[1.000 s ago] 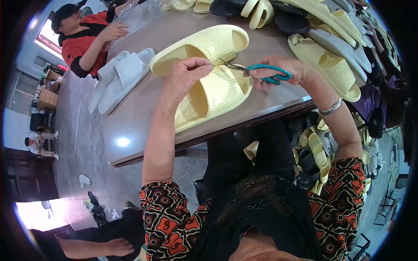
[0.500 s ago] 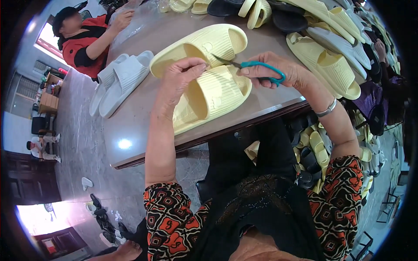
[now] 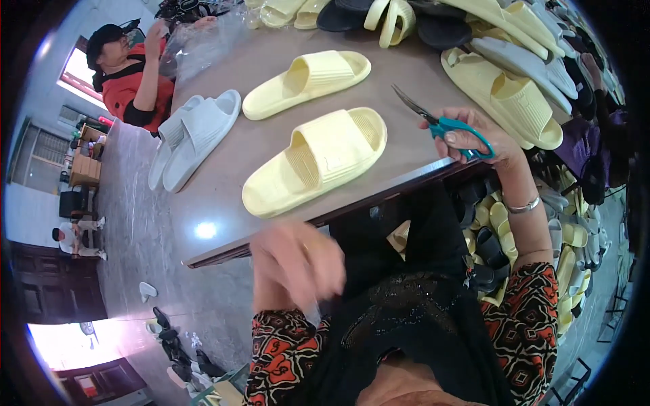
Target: Trim excess plastic or rubber material from the edges of manufactured sandals using scissors.
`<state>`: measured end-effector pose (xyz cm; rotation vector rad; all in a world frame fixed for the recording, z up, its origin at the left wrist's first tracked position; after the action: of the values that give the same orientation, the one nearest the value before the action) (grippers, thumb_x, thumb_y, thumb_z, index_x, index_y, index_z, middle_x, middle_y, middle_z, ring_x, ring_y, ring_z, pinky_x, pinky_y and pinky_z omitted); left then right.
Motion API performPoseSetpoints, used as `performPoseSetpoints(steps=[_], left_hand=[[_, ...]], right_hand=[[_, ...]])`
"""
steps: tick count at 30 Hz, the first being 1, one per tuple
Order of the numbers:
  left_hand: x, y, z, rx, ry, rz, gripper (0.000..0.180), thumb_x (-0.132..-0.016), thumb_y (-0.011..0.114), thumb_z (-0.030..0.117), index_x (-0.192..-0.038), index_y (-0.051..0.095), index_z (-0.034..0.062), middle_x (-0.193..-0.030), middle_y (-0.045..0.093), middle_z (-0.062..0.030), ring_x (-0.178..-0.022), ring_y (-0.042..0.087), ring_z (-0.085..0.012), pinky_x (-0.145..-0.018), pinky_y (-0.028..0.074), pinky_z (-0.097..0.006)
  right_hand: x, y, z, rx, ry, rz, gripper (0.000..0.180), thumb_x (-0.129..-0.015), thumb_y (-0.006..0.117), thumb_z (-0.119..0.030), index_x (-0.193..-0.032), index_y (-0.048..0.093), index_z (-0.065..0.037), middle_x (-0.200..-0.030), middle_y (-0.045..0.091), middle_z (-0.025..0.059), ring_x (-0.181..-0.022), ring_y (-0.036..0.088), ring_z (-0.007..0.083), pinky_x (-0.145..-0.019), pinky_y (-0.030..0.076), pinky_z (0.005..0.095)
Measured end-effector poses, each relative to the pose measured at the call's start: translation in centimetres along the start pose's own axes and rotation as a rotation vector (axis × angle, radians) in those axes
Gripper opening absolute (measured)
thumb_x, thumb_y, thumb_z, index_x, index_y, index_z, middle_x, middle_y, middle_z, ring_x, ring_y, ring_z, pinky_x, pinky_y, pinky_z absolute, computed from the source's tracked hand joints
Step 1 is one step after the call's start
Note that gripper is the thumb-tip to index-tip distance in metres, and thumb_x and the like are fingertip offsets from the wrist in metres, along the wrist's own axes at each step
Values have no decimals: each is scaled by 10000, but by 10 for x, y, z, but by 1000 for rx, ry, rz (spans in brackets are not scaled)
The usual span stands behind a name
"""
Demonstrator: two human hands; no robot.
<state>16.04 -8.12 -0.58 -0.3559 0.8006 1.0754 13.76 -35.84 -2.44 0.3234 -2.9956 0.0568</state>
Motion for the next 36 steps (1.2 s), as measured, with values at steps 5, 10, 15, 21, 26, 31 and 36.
performPoseSetpoints(steps=[5, 10, 15, 21, 26, 31, 36], left_hand=[[9, 30, -32, -647, -704, -80, 280, -859, 606, 191, -1043, 619, -19, -935, 633, -122, -852, 598, -292, -804, 478, -340], [29, -64, 70, -1255, -685, 1110, 221, -819, 604, 43, -1031, 647, -4, -921, 659, -66, -835, 607, -120, -767, 470, -239], [55, -187, 69, -1345, -714, 1152, 292, -882, 610, 192, -1099, 612, -5, -924, 631, -56, -838, 581, -122, -781, 455, -235], [96, -238, 11, -1261, -815, 1078, 300, -854, 627, 173, -1093, 592, -4, -950, 623, -48, -876, 595, -163, -776, 481, -282], [62, -218, -1, -1827, -760, 752, 288, -802, 654, 166, -1046, 590, 27, -961, 620, -113, -930, 604, -271, -782, 488, -361], [50, -210, 15, -1997, -996, 744, 293, -783, 653, 209, -1014, 584, 42, -984, 603, -188, -945, 581, -357, -784, 475, -403], [38, -196, 15, -1798, -1360, 848, 331, -773, 681, 318, -954, 623, 47, -942, 642, -171, -835, 623, -313, -725, 475, -403]], right_hand=[[9, 1, 9, 141, 65, 83, 529, -790, 725, -324, -1167, 544, -1, -708, 583, 14, -561, 501, 29, -480, 370, 152], [-14, 27, 8, 224, -106, 313, 534, -777, 736, -321, -1159, 545, -1, -737, 587, 10, -602, 534, 65, -510, 402, 186], [-47, 82, -4, 598, -290, 520, 607, -724, 760, -293, -1180, 498, 9, -829, 616, 144, -709, 610, 259, -663, 480, 345], [-59, 94, 9, 640, -146, 560, 632, -680, 781, -304, -1161, 494, -13, -949, 620, 223, -907, 613, 371, -799, 475, 414], [-55, 80, 14, 562, -88, 610, 626, -675, 788, -278, -1164, 497, -17, -941, 627, 206, -883, 623, 335, -792, 480, 380], [-41, 82, 22, 432, -105, 609, 630, -671, 796, -242, -1174, 496, -12, -947, 641, 154, -893, 616, 237, -788, 477, 339], [-6, 66, 24, 427, -150, 716, 588, -689, 744, -122, -1209, 499, -1, -988, 638, 125, -883, 602, 175, -780, 479, 294]])
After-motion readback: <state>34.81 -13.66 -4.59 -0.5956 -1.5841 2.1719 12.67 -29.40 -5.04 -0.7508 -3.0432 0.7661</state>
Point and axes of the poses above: each hand's wrist, its own x-axis away from the middle knuckle, its own y-axis out of the palm, z = x × y, the point moved 5 cm from there along -x, towards the middle knuckle
